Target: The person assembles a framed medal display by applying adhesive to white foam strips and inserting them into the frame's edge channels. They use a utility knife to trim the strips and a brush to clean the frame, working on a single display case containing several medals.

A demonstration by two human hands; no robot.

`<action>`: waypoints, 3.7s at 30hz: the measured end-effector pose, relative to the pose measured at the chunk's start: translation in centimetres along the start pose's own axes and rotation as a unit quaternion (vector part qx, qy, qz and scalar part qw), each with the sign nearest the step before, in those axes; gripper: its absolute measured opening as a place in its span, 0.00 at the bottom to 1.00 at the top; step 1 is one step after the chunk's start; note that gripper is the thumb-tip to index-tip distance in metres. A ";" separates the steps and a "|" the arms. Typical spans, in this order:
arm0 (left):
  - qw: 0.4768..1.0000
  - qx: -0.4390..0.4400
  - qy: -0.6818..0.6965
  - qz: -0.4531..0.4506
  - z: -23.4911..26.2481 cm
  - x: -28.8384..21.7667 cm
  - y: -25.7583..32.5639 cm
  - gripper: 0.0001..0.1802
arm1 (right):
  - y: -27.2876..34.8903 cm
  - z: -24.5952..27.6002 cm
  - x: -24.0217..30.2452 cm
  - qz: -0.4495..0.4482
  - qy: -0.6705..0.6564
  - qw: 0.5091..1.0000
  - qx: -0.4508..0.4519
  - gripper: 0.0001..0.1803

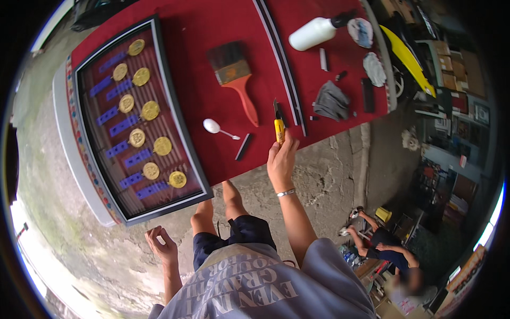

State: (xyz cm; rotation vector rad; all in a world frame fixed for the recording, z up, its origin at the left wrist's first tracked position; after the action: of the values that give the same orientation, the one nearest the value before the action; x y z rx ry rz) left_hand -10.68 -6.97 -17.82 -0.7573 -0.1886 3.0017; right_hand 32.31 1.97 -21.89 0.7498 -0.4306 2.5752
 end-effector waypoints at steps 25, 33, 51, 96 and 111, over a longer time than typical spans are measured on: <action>0.660 0.193 0.682 0.248 -5.6 -14.7 -7.2 0.39 | 6.9 0.6 18.2 -0.265 -0.374 0.772 0.440 0.17; 0.573 -0.080 0.767 0.278 -6.2 -12.7 -5.3 0.29 | 8.3 -1.1 20.7 -0.075 -0.323 0.749 0.574 0.18; 0.476 -0.311 0.703 0.428 -0.9 -6.7 -3.8 0.32 | 11.9 -3.3 23.1 -0.068 -0.325 0.604 0.725 0.31; 0.687 -0.235 0.497 0.475 -2.1 10.5 0.6 0.28 | 15.4 -11.5 27.4 0.419 0.009 0.790 0.449 0.19; 0.711 -0.237 0.464 0.472 -2.2 11.0 0.4 0.24 | 20.0 -16.9 34.6 0.388 -0.093 0.796 0.456 0.19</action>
State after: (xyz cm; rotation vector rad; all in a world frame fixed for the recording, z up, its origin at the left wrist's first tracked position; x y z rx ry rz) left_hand -19.26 -6.39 -24.97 -3.0693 -0.6906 2.6691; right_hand -11.01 2.09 -19.41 1.3598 0.7065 3.4901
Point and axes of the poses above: each hand's wrist, its own y-axis away from the middle knuckle, its own z-axis out of the back of the hand, x = y × z, the point moved 3 cm from there along -y, towards the middle knuckle, and after that the axes turned 8 degrees about -y, right-handed, at the moved point
